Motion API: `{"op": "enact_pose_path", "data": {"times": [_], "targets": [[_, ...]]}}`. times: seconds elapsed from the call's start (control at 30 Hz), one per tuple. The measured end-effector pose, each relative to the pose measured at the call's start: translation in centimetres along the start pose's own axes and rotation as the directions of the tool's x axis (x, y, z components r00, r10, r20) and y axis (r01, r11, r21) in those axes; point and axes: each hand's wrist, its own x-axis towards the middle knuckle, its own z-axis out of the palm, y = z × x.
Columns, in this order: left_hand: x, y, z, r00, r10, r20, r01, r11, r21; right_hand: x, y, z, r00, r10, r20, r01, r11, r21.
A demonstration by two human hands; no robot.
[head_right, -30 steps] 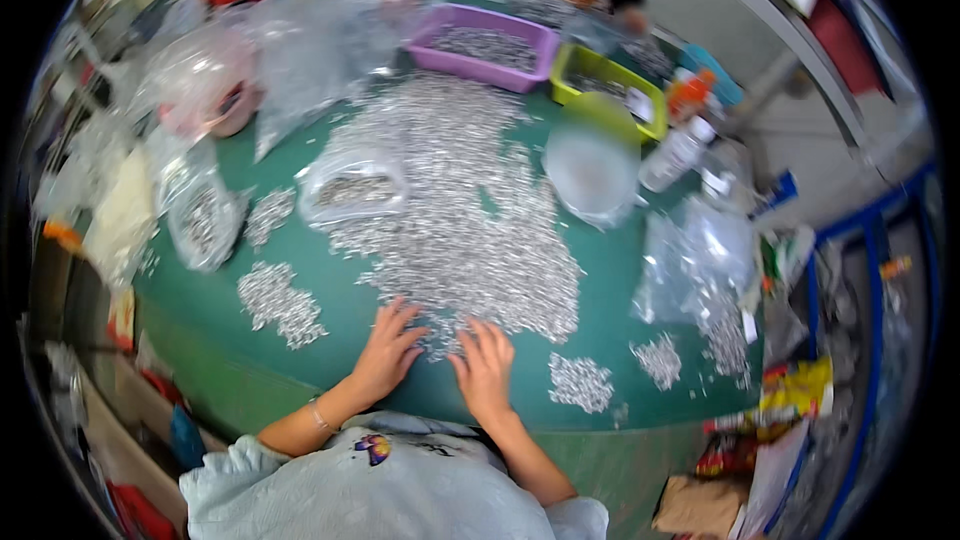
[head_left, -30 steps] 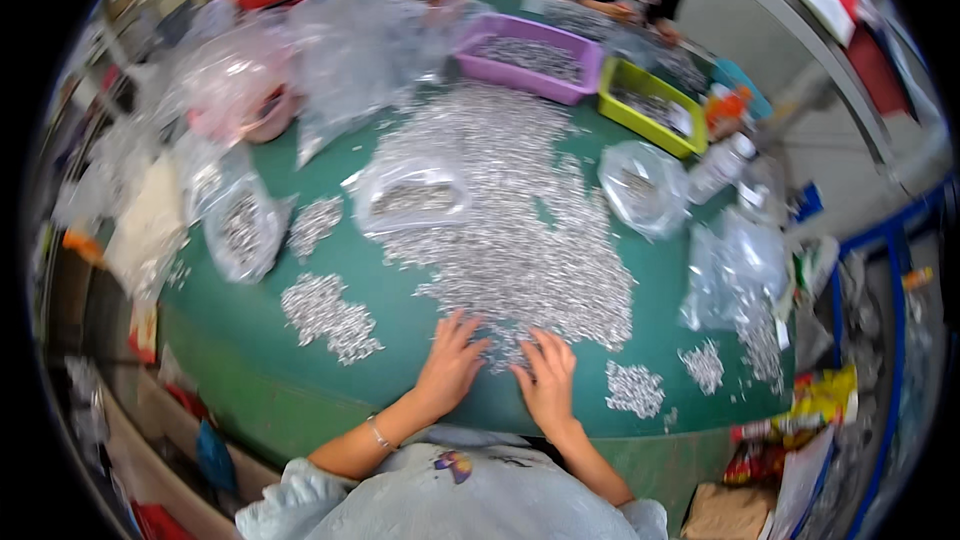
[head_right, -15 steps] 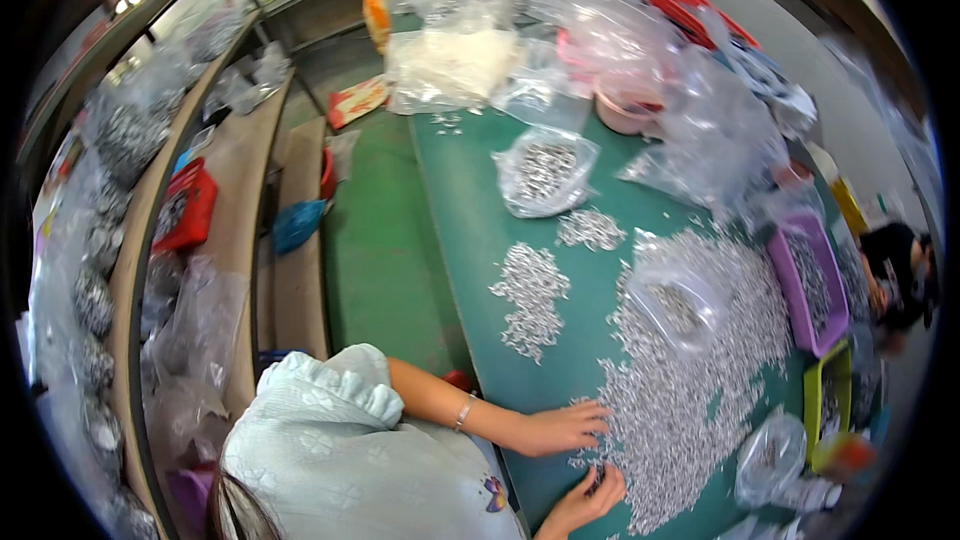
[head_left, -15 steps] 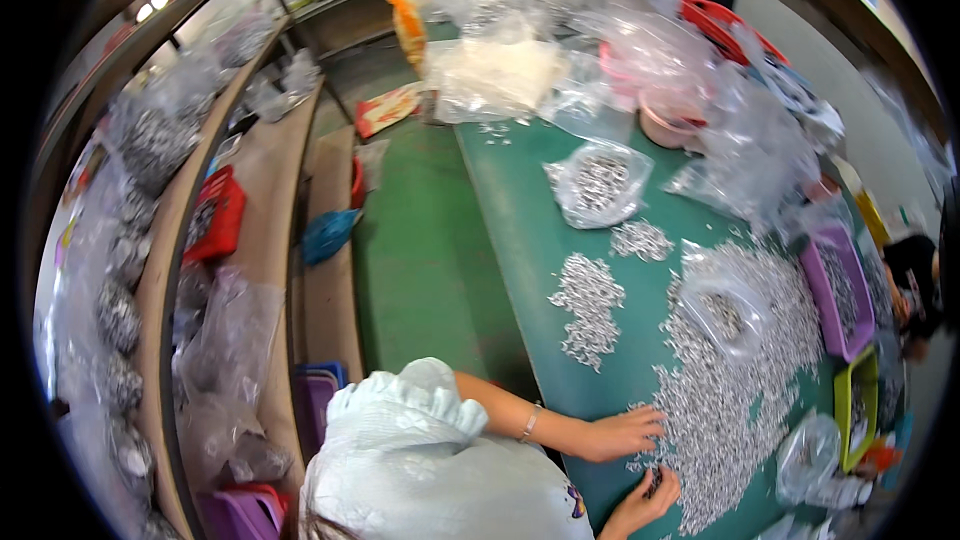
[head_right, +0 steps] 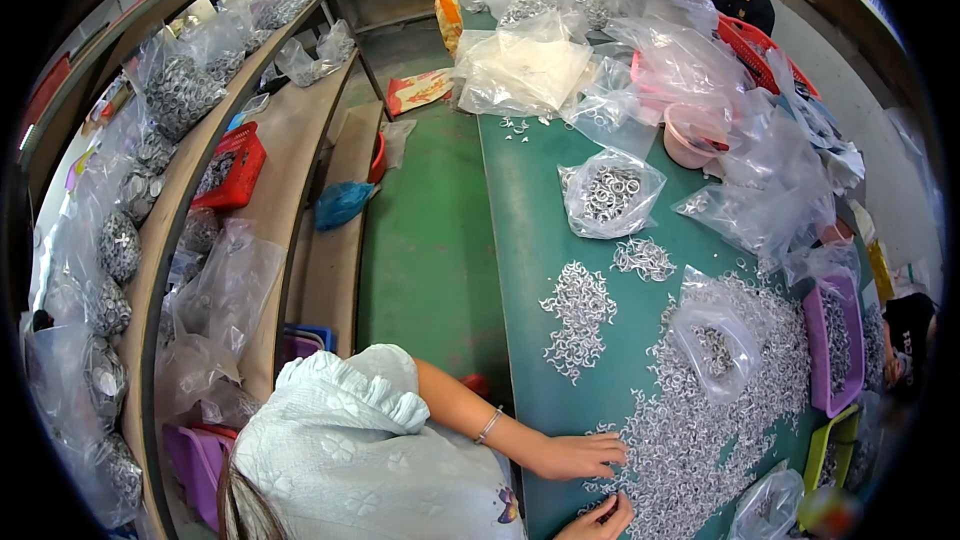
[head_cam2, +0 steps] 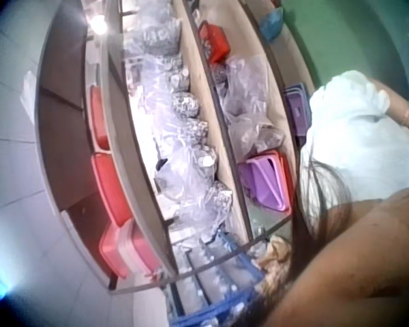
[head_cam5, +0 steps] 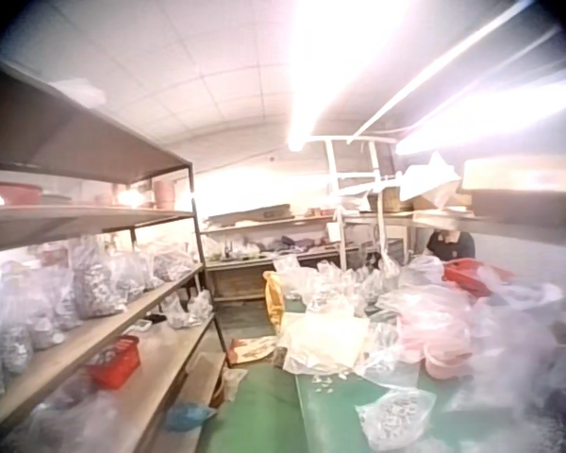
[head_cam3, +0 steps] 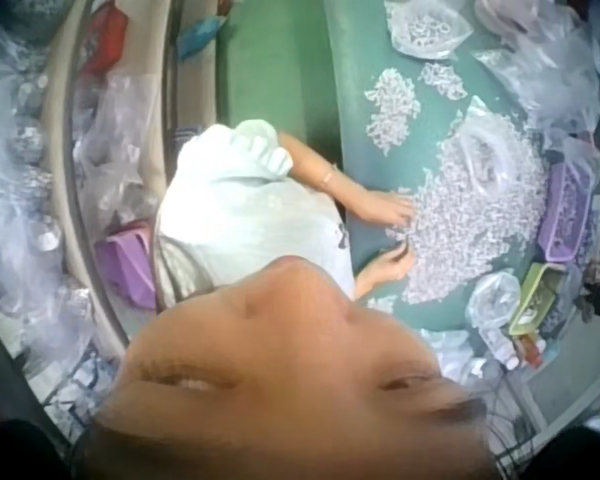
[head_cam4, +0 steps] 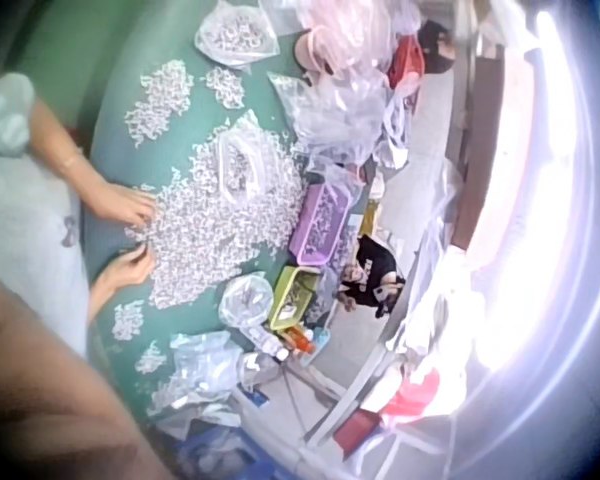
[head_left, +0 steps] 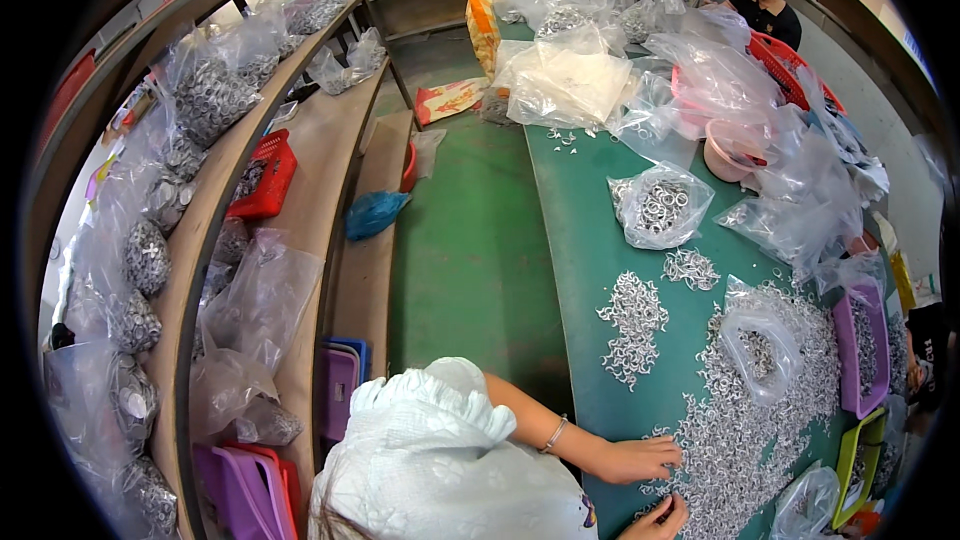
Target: The person sorts small metal crescent-shaped components on a green workbench by hand, arranging them into small piles and then placing them into transparent plastic bags.
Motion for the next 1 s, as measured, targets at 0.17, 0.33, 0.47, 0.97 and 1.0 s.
{"op": "enact_pose_path", "data": {"times": [0.17,0.33,0.47,0.97,1.0], "targets": [[-0.6,-0.1,0.3,0.998,0.02,-0.052,-0.023,0.999,-0.048,-0.2,-0.7,-0.4,1.0,-0.018,0.021,0.02,0.997,-0.072],[-0.9,-0.7,0.6,0.998,0.03,-0.057,-0.031,0.999,-0.027,-1.5,2.8,1.7,0.998,-0.066,0.002,0.066,0.991,-0.12],[-0.1,0.1,-1.3,0.999,0.034,-0.026,-0.034,0.999,0.012,-0.9,1.7,1.4,1.0,0.017,0.021,-0.015,0.992,-0.125],[0.7,1.9,-2.2,0.994,-0.076,0.081,0.07,0.995,0.067,-1.1,0.6,1.0,0.994,0.103,0.043,-0.1,0.993,-0.068],[0.8,2.1,-2.4,0.994,-0.072,0.079,0.067,0.996,0.064,-1.1,0.6,1.1,0.994,0.104,0.042,-0.101,0.993,-0.066]]}}
